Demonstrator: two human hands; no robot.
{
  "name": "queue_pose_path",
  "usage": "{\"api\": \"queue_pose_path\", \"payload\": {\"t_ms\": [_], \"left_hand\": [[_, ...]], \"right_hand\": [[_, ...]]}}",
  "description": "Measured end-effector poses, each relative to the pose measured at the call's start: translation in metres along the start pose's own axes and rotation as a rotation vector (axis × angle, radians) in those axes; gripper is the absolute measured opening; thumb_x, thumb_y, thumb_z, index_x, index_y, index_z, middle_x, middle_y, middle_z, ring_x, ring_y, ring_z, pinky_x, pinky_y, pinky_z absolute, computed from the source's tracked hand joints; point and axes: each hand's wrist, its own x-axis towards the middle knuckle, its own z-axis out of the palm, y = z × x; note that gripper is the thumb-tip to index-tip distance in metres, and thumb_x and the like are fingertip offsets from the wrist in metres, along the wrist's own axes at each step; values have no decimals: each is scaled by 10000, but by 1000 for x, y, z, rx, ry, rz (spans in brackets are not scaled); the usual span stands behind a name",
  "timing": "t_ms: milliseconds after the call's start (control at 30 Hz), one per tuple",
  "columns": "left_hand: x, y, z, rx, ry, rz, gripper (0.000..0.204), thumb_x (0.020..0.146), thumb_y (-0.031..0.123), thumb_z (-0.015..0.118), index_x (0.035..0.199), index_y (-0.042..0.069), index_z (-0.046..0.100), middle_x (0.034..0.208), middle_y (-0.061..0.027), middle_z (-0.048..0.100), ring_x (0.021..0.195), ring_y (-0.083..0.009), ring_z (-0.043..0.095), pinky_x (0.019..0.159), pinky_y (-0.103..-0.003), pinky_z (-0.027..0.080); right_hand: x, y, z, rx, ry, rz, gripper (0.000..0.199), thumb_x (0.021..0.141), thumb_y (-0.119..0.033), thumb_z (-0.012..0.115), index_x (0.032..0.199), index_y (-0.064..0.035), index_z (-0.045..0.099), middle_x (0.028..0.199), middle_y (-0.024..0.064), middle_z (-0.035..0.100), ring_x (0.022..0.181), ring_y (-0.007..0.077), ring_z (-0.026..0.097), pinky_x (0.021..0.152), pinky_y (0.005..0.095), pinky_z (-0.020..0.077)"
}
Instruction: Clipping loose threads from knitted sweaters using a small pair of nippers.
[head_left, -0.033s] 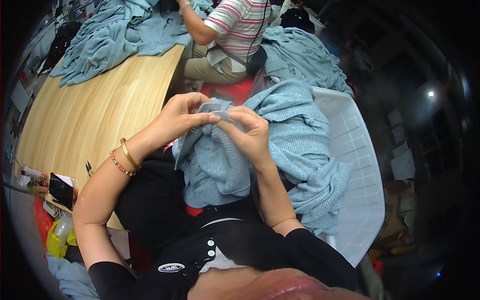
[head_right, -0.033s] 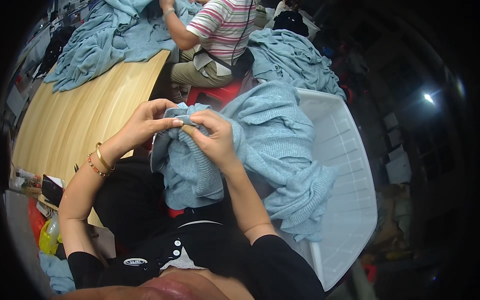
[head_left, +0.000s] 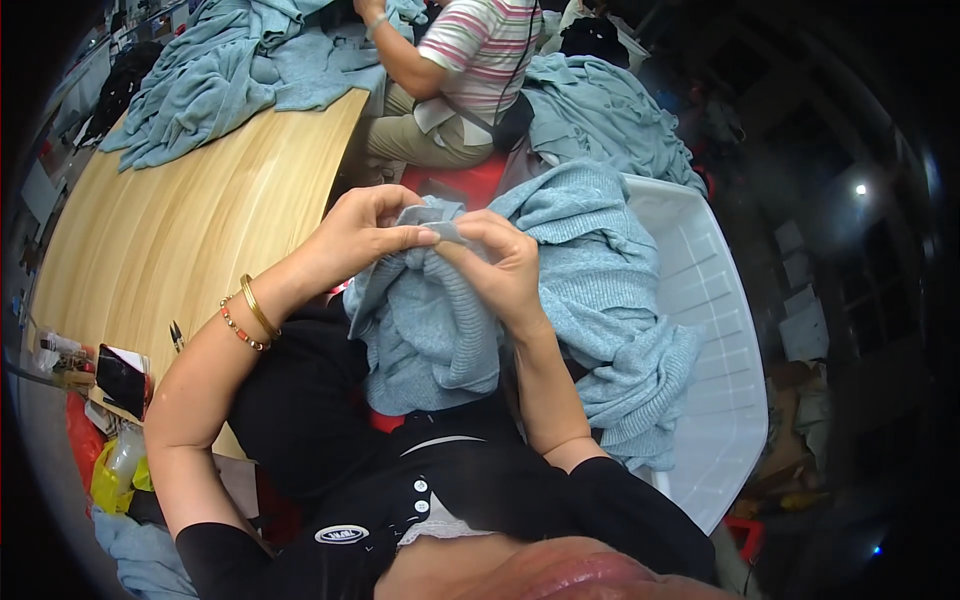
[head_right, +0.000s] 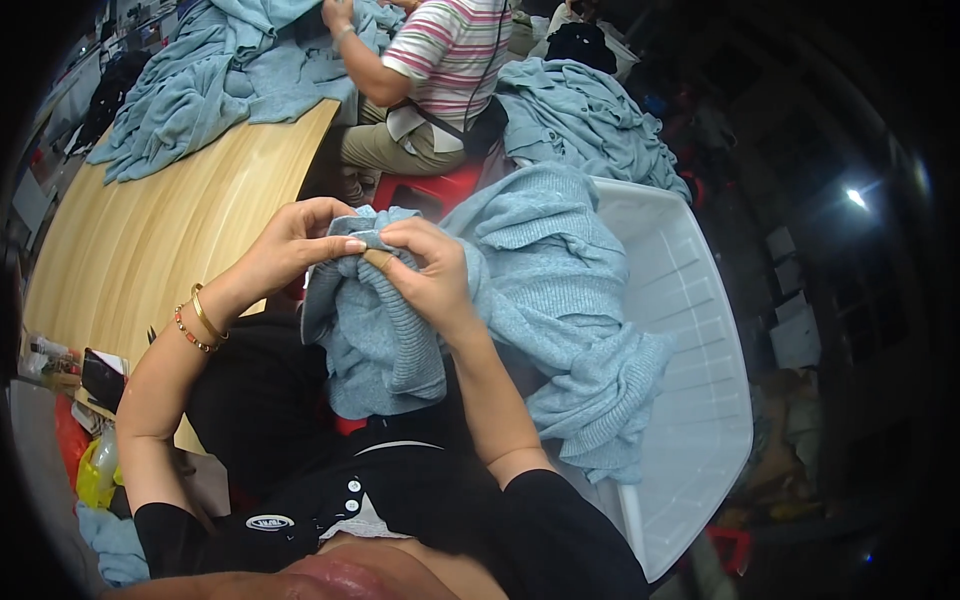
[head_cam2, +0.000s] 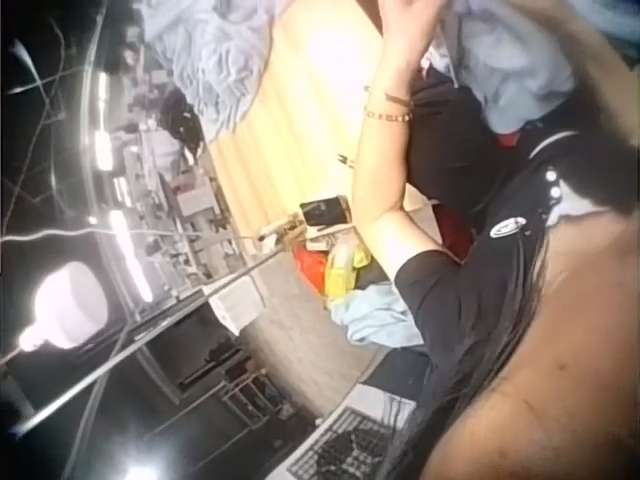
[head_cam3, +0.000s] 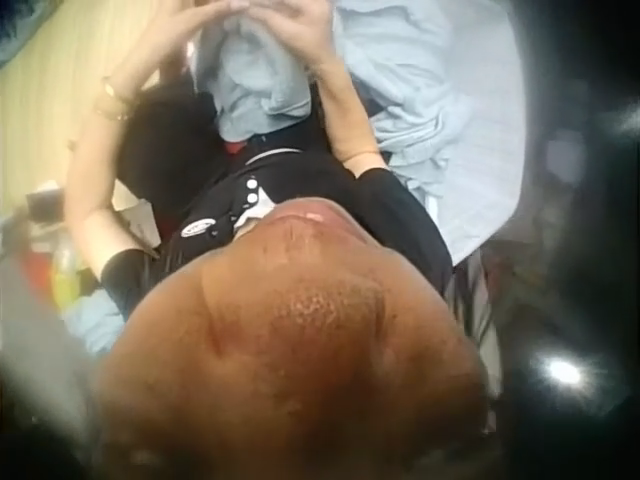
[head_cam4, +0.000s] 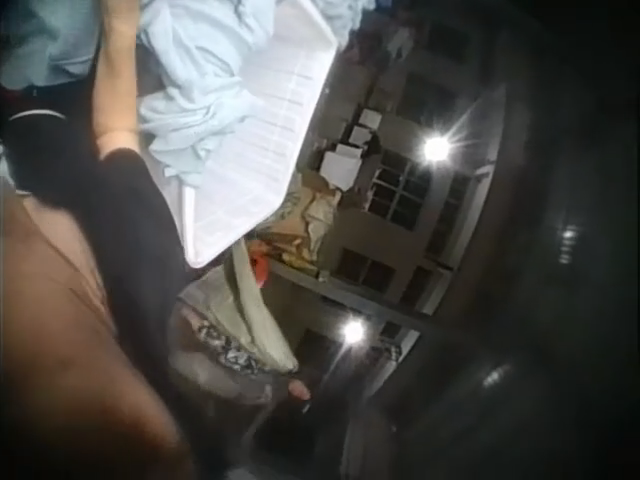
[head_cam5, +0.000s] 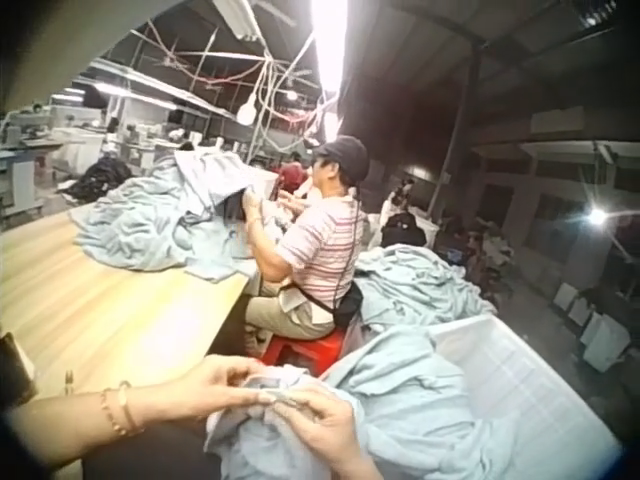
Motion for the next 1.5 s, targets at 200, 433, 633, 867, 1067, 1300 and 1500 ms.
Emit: {"api": "queue_pose_path", "payload": {"t_ms": [200,433,633,867,1067,1300,1500], "left_hand": [[-2,0,-7,-138,-143,-29,269,833,115,733,1043,-12,624,854,16,628,732,-17,539,638,-181,442],[-2,1,-5,-167,-142,-29,239,785,60,765,974,-7,634,839,3,648,726,-20,563,608,-181,443],[0,1,-8,-41,-132,-59,199,756,93,792,871,2,659,748,4,645,677,-35,561,572,-187,430],[-1,-1,-12,26,-110,-2,233,726,103,792,886,-23,679,764,-36,665,672,-65,572,600,-220,446],[-1,0,-10,23,-95,-27,234,754,93,794,915,10,645,813,10,656,735,-30,594,656,-167,475],[3,-7,-10,78,-61,6,242,766,92,777,942,6,634,822,8,649,738,-33,586,651,-177,468],[2,-3,-9,103,-77,56,179,767,83,747,891,-10,658,781,-9,652,700,-45,592,615,-190,474]], "right_hand": [[11,-20,2,431,-34,290,393,734,1,764,1094,-3,607,1126,61,588,895,133,603,786,256,487],[8,2,-10,421,-266,391,320,770,-25,759,1023,1,565,974,30,591,901,98,592,775,218,489],[7,8,-10,470,-284,426,259,766,-22,765,938,-15,571,920,19,598,886,105,592,814,255,476],[4,8,-5,462,-251,375,208,784,8,737,920,-8,581,926,28,608,876,105,593,817,254,473],[2,4,-5,493,-173,394,194,783,19,732,907,-5,584,927,38,620,859,96,590,779,226,474],[4,5,1,447,-85,317,194,776,62,720,911,-11,601,937,45,626,859,109,594,779,228,471],[3,8,-4,501,-99,357,204,761,58,732,904,-16,608,937,55,631,855,115,594,784,233,470]]}}
